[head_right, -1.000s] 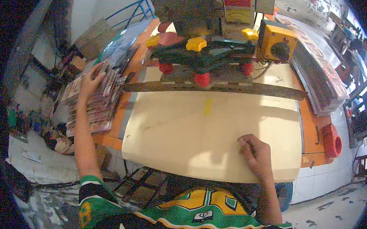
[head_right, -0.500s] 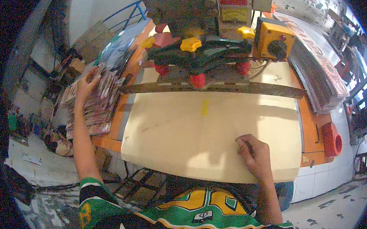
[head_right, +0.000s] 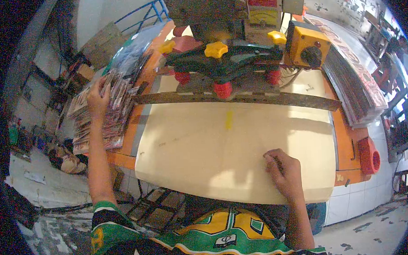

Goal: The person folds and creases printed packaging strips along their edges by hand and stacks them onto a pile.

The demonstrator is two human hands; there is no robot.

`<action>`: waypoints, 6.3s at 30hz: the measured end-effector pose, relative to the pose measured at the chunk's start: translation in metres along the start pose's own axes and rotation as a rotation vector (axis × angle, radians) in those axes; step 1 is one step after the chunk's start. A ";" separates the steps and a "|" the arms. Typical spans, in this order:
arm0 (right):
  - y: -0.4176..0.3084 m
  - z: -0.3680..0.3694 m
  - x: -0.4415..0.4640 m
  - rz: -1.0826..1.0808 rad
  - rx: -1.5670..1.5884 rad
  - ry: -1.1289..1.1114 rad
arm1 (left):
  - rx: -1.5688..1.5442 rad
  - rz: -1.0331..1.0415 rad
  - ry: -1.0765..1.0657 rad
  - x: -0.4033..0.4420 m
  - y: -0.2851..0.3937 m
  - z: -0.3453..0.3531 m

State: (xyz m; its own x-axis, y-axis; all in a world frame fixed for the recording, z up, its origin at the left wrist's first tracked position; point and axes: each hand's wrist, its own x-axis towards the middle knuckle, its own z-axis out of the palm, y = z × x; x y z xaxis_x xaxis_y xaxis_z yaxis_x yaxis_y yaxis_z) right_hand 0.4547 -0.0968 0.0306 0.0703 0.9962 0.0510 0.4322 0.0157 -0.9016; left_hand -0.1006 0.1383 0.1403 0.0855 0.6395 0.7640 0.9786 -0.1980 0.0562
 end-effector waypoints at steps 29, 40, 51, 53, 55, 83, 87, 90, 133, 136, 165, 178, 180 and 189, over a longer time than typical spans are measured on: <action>-0.004 -0.124 0.000 -0.043 -0.123 0.473 | -0.655 -0.256 -0.198 -0.212 0.223 -0.029; 0.079 -0.325 0.076 0.027 -0.386 1.110 | -0.795 -0.354 -0.167 -0.223 0.215 -0.019; 0.111 -0.380 0.122 0.287 -0.421 0.993 | -0.787 -0.378 -0.201 -0.223 0.214 -0.021; 0.111 -0.381 0.123 0.272 -0.458 0.987 | -0.783 -0.358 -0.189 -0.221 0.216 -0.021; 0.106 -0.377 0.122 0.258 -0.496 0.982 | -0.765 -0.384 -0.209 -0.220 0.218 -0.023; 0.148 -0.426 0.151 0.357 0.138 1.107 | -0.611 -0.168 -0.169 -0.227 0.222 -0.016; 0.142 -0.422 0.150 0.348 0.011 1.115 | -0.608 -0.160 -0.179 -0.225 0.224 -0.018; 0.140 -0.419 0.147 0.193 0.056 1.060 | -0.616 -0.166 -0.183 -0.225 0.224 -0.019; 0.090 -0.256 -0.053 -0.135 1.084 0.826 | -3.238 0.237 -0.396 -0.132 0.464 -0.191; 0.082 -0.249 -0.050 -0.196 1.110 0.700 | -3.148 0.324 -0.489 -0.128 0.463 -0.185; 0.170 -0.266 -0.168 -0.379 1.115 1.158 | -1.642 -0.017 -0.864 -0.157 0.338 -0.048; 0.111 -0.191 -0.123 -0.168 0.987 0.577 | -1.923 -0.564 -0.291 -0.200 0.228 -0.047; 0.097 -0.179 -0.107 -0.137 0.919 0.521 | -1.730 -0.739 -0.354 -0.211 0.190 -0.040; 0.038 -0.127 -0.010 0.120 0.610 0.068 | -1.425 -0.988 -0.300 -0.198 0.094 -0.008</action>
State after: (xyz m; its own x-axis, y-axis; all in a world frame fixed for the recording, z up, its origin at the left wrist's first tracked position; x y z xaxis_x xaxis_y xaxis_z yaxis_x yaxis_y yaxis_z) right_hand 0.5847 -0.1166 0.0502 0.1524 0.9867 -0.0566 -0.1720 -0.0299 -0.9846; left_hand -0.0269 -0.0126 -0.0010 -0.1960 0.9803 -0.0251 -0.2162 -0.0182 0.9762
